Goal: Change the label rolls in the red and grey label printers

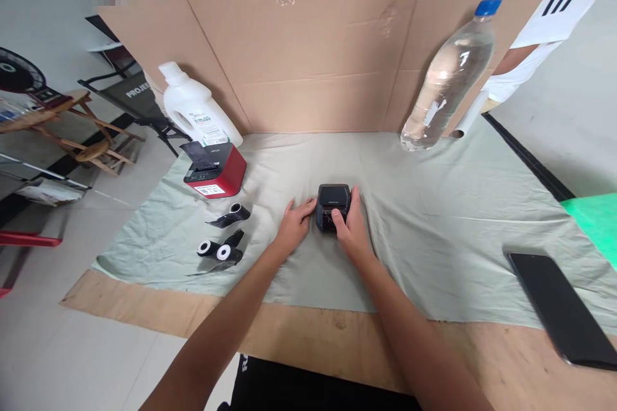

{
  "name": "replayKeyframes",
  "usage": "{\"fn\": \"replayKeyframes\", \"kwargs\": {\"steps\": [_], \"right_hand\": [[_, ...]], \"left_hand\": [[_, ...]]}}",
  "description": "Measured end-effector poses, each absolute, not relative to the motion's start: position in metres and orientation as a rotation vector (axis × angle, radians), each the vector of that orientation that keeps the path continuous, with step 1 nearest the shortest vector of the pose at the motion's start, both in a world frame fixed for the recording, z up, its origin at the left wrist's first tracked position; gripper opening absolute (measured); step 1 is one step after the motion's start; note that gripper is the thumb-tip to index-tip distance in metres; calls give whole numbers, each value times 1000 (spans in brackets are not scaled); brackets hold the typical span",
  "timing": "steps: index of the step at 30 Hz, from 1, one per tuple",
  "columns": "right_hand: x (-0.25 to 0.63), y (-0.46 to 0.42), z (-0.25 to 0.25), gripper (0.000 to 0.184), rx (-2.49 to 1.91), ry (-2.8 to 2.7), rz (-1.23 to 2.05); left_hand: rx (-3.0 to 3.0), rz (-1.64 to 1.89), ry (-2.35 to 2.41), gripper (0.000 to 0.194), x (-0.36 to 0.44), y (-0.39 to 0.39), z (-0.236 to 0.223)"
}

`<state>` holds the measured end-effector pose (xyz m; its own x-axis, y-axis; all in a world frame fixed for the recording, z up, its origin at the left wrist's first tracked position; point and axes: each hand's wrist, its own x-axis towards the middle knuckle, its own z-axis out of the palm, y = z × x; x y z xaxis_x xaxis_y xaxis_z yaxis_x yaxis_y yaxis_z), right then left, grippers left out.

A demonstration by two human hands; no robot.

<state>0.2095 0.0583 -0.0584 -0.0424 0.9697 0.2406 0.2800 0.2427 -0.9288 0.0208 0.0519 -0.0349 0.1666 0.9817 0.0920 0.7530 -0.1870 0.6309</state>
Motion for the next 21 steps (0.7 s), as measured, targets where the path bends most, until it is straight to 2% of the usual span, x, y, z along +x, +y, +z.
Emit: {"fn": "replayKeyframes", "kwargs": {"steps": [5,21], "right_hand": [[207,58,-55,95,-1254,-1518,845],[207,60,-54,96,-1252,-1521,837]], "left_hand": [[2023,642,1657,81,21,52,-33],[1942,672,1634,71,19,52,-27]]}}
